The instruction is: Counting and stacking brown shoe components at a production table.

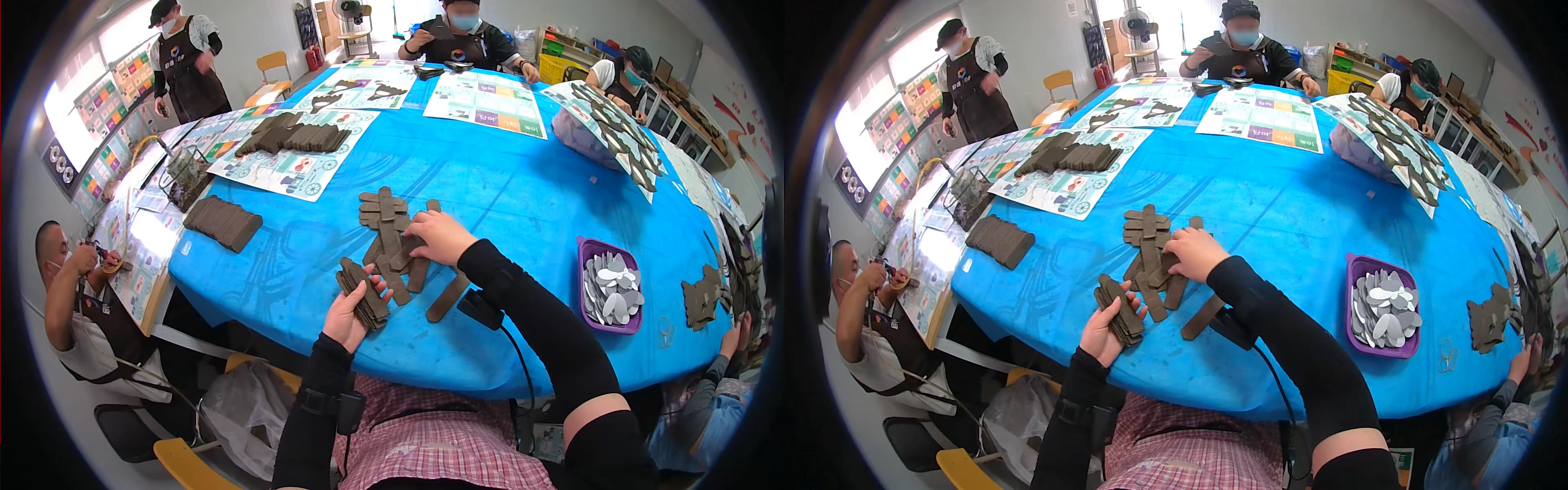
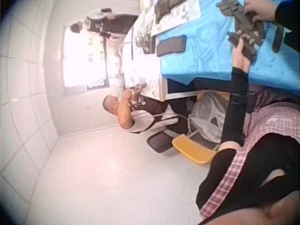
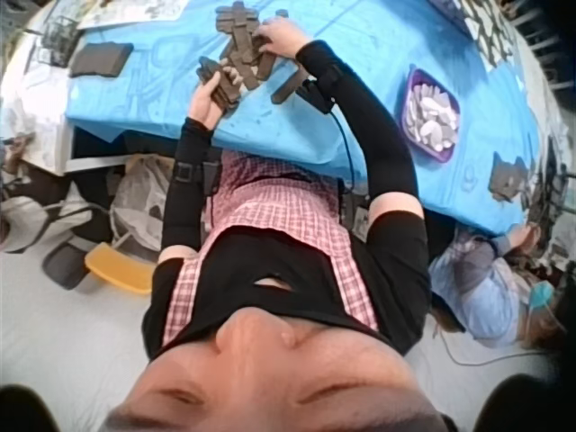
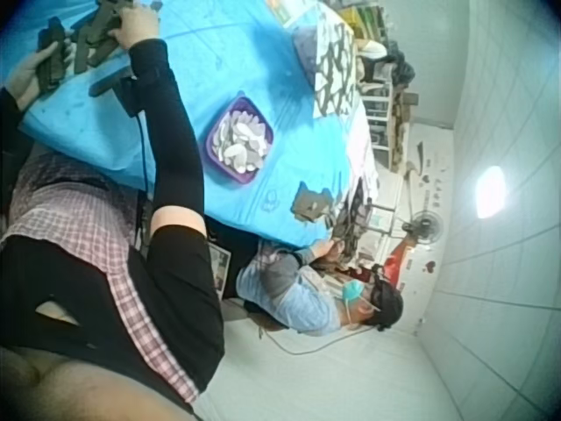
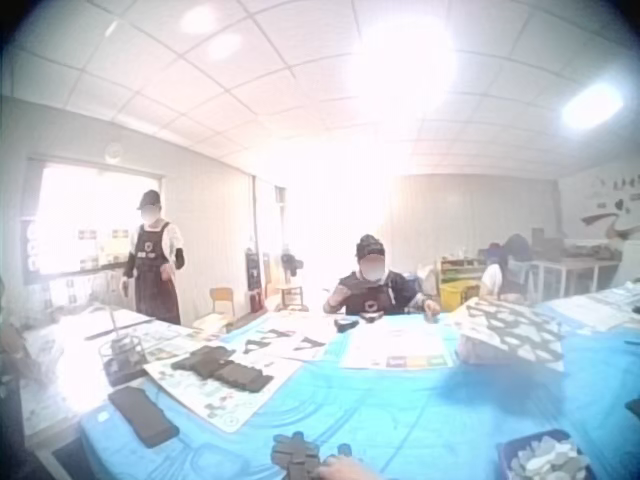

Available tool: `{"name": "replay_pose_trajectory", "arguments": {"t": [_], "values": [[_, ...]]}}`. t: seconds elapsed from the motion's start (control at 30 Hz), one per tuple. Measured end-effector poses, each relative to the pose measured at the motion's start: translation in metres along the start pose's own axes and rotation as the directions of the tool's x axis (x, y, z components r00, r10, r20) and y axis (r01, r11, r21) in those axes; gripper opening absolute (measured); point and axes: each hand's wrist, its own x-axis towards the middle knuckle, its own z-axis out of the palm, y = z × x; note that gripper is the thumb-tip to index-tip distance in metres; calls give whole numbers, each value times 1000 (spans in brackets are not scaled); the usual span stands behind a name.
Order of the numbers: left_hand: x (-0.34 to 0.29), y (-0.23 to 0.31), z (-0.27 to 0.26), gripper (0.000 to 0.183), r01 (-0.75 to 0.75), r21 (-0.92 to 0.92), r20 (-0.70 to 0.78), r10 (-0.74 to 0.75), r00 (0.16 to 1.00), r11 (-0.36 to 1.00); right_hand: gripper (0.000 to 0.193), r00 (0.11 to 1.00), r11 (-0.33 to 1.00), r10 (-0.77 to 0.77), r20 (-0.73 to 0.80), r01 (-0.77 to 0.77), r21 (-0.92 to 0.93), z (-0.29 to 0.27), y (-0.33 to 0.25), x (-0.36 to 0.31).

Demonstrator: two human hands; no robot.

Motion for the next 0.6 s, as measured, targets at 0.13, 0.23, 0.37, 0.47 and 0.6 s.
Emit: {"name": "replay_pose_trajectory", "arguments": {"t": [0.13,0.23,0.37,0.47,0.6], "values": [[-4,3,0,38,20,-30,-24,-20,1000,999,26,981,999,12,194,-6,-32,-10,8,9],[-6,3,8,36,17,-27,-120,-21,993,999,21,989,999,0,149,-8,53,-16,6,4],[-3,1,23,33,-32,30,-144,36,989,999,16,990,933,112,-85,-75,353,-17,-61,-7],[0,0,12,33,-64,53,-122,71,990,996,18,991,887,-130,-19,125,444,-8,-98,-20],[-5,6,17,33,-160,62,-243,170,955,985,29,992,980,94,-79,-78,185,0,-71,-24]]}}
